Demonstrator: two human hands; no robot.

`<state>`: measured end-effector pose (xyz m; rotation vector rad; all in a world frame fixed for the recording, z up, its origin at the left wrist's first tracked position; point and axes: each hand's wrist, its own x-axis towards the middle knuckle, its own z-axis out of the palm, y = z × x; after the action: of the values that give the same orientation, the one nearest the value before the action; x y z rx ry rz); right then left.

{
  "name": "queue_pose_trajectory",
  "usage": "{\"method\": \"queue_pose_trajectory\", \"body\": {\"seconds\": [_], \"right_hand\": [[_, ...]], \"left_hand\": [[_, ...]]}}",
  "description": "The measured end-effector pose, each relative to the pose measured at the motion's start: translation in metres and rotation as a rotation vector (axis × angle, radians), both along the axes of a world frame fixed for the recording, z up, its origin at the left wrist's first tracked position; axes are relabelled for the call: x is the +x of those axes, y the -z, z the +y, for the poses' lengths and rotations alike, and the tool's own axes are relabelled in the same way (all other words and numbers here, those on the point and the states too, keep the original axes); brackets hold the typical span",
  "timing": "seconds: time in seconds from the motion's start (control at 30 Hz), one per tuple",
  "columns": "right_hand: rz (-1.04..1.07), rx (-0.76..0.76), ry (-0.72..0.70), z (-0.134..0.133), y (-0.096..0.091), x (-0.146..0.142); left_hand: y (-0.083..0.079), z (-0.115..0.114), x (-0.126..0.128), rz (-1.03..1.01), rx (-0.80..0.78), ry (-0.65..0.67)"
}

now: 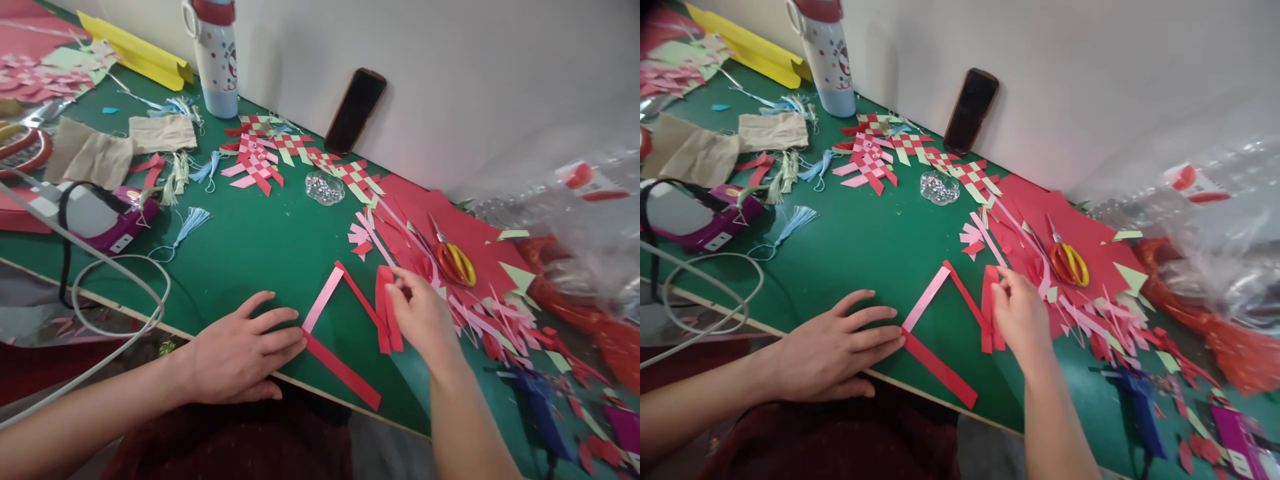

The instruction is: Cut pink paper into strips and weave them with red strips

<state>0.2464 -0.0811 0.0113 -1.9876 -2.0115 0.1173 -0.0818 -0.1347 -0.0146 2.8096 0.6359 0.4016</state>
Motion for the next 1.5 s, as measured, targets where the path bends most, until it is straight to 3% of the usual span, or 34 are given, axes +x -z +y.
{"method": "queue_pose_trajectory", "body": {"seconds": [0.1, 0.2, 0.3, 0.4, 0.53, 0.63, 0.7, 0.8, 0.87, 0.93, 1.07, 1.23, 1.5], "right_hand": [[-0.028, 0.118, 0.005, -0.003, -0.018, 0.003], [-0.073, 0.238, -0.184, -0.017, -0.031, -0.01], [-0.096, 0.121, -0.454, -0.033, -0.028, -0.033], [-0.097, -0.019, -0.55, -0.037, -0.011, -0.042], [-0.116, 0.032, -0.429, -0.022, 0.003, -0.018], [-0.118, 0.141, -0.258, -0.015, -0.005, 0.007], [0.019, 0.14, -0.098, -0.017, -0.014, 0.013], [0.403, -0.024, 0.048, -0.025, -0.023, 0.005], [0.631, -0.166, 0.032, -0.027, -0.022, -0.007], [0.709, -0.266, -0.013, -0.027, -0.017, -0.018], [0.536, -0.314, -0.085, -0.025, -0.009, -0.03], [0.483, -0.279, -0.136, -0.024, -0.007, -0.033], [0.368, -0.056, 0.004, -0.022, 0.019, -0.027]], "left_hand": [[0.001, 0.0, -0.001, -0.008, 0.004, 0.001], [0.001, 0.001, -0.001, -0.005, 0.011, -0.003], [0.001, 0.001, 0.0, -0.005, 0.012, 0.002], [0.001, 0.001, 0.0, -0.006, 0.017, 0.002], [0.0, 0.0, 0.0, -0.004, 0.017, -0.004], [0.001, -0.001, 0.0, -0.003, 0.02, -0.005], [0.001, -0.002, 0.0, -0.003, 0.025, -0.005], [0.002, -0.003, 0.001, -0.008, 0.033, -0.004], [0.001, -0.003, 0.001, -0.006, 0.031, -0.006], [-0.001, -0.004, 0.001, 0.001, 0.021, -0.014], [-0.004, -0.006, 0.002, 0.021, 0.005, -0.035], [-0.004, -0.006, 0.004, 0.015, 0.003, -0.048], [-0.002, -0.003, 0.004, -0.023, -0.064, -0.069]]}}
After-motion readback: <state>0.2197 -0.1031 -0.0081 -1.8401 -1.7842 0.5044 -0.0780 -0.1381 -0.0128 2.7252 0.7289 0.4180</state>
